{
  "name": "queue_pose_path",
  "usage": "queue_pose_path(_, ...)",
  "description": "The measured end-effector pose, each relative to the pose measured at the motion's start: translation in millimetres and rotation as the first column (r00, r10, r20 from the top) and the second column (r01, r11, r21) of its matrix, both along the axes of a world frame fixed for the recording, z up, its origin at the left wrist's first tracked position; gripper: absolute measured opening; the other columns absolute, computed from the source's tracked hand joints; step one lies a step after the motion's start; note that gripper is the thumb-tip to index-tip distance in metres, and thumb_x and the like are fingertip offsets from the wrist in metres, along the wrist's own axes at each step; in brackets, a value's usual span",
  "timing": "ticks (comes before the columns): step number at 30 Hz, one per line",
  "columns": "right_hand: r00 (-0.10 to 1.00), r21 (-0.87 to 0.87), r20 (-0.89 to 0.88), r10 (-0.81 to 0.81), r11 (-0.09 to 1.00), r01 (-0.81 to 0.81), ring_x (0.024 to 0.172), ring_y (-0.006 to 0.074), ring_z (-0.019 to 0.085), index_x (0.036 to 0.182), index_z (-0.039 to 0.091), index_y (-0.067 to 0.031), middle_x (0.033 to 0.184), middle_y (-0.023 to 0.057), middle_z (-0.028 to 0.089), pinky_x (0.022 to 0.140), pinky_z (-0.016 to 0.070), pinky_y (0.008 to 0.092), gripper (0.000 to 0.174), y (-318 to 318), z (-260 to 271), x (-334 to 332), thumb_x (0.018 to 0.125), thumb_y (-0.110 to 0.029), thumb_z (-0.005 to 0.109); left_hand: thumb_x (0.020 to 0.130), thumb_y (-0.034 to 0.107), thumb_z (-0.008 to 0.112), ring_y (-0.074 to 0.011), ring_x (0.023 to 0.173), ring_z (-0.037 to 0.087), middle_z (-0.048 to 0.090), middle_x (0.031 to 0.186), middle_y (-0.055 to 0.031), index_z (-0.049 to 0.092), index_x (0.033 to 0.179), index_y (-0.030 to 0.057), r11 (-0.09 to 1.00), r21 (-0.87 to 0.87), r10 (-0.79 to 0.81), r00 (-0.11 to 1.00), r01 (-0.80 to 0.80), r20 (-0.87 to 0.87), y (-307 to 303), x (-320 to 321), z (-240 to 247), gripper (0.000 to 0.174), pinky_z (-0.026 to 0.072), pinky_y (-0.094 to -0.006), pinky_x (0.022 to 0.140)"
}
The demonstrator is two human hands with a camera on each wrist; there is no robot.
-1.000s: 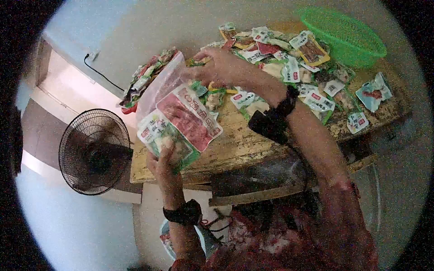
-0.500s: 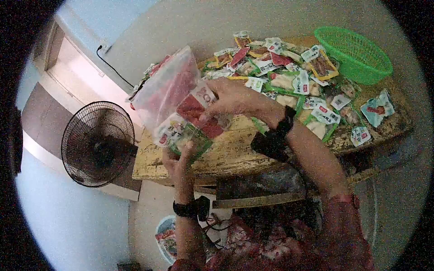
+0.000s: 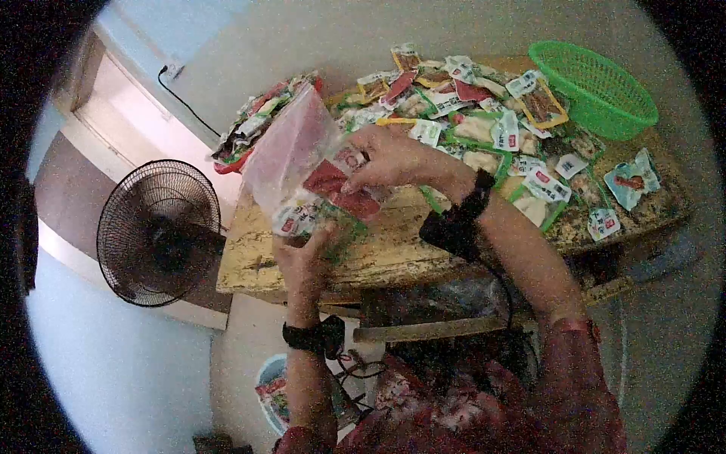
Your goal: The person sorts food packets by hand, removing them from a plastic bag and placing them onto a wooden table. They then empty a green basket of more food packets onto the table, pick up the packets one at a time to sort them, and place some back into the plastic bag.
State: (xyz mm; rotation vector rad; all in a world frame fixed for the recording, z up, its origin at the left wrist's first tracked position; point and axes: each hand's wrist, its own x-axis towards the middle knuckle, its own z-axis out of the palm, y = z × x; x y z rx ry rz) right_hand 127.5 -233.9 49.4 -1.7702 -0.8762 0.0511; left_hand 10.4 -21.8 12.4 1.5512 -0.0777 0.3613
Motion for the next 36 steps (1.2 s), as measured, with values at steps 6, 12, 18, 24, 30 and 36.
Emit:
queue_pose_path(6, 0.992, 0.001, -0.072, 0.107, 0.994, -0.107, 0.071, 0.0077, 0.058, 0.089, 0.066, -0.0006, 0.080, -0.0012, 0.065, 0.063, 0.0473, 0.0274, 0.020, -3, 1, -2, 0.078, -0.008, 0.082, 0.080, 0.005, 0.081, -0.0179, 0.093, 0.069, 0.070, 0.109, -0.0108, 0.061, 0.121, -0.0043, 0.999, 0.024, 0.032, 0.999, -0.033, 0.042, 11, 8, -7, 0.047, 0.0574, -0.0322, 0.080)
queue_pose_path(12, 0.983, 0.071, -0.144, 0.113, 0.992, -0.104, 0.078, 0.0074, 0.058, 0.089, 0.068, -0.0024, 0.079, -0.0022, 0.063, 0.072, 0.0466, 0.0261, 0.018, -9, 4, -1, 0.083, -0.013, 0.081, 0.085, 0.001, 0.077, -0.0165, 0.096, 0.068, 0.070, 0.110, -0.0106, 0.063, 0.122, -0.0046, 0.999, 0.007, -0.047, 0.992, 0.047, 0.121, 10, 7, 11, 0.040, 0.0563, -0.0311, 0.084)
queue_pose_path(18, 0.989, 0.153, -0.113, 0.092, 0.985, -0.075, 0.088, 0.0079, 0.063, 0.100, 0.073, -0.0020, 0.090, 0.0002, 0.070, 0.081, 0.0493, 0.0254, 0.018, -11, 7, 6, 0.091, -0.017, 0.074, 0.088, 0.004, 0.075, -0.0137, 0.092, 0.067, 0.073, 0.105, -0.0090, 0.069, 0.112, -0.0042, 0.999, -0.033, 0.026, 0.978, -0.020, 0.208, 21, 20, 14, 0.026, 0.0531, -0.0273, 0.084)
queue_pose_path(24, 0.993, 0.256, -0.068, 0.091, 0.964, -0.071, 0.096, 0.0111, 0.068, 0.108, 0.073, -0.0011, 0.100, 0.0046, 0.074, 0.089, 0.0534, 0.0276, 0.022, -15, 22, 0, 0.095, -0.019, 0.070, 0.092, 0.008, 0.073, -0.0158, 0.091, 0.068, 0.074, 0.102, -0.0109, 0.070, 0.101, -0.0010, 0.995, -0.087, 0.058, 0.977, -0.041, 0.207, 21, 18, 35, 0.013, 0.0566, -0.0307, 0.078)
queue_pose_path(30, 0.984, 0.462, -0.173, 0.042, 0.886, 0.043, 0.094, 0.0135, 0.071, 0.112, 0.071, -0.0006, 0.101, 0.0055, 0.073, 0.088, 0.0583, 0.0293, 0.025, -16, 43, -17, 0.101, -0.022, 0.064, 0.099, 0.013, 0.065, -0.0183, 0.093, 0.069, 0.072, 0.098, -0.0102, 0.067, 0.104, -0.0009, 0.995, -0.099, 0.063, 0.928, -0.028, 0.368, 30, 29, 44, 0.015, 0.0555, -0.0346, 0.089)
queue_pose_path(36, 0.988, 0.542, -0.148, -0.042, 0.832, 0.117, 0.090, 0.0136, 0.072, 0.110, 0.069, -0.0012, 0.096, 0.0047, 0.072, 0.084, 0.0599, 0.0280, 0.026, -11, 44, -21, 0.102, -0.025, 0.061, 0.101, 0.017, 0.063, -0.0174, 0.082, 0.068, 0.069, 0.096, -0.0082, 0.066, 0.104, 0.0003, 0.988, -0.092, 0.152, 0.905, -0.126, 0.398, 17, 22, 60, 0.017, 0.0602, -0.0381, 0.080)
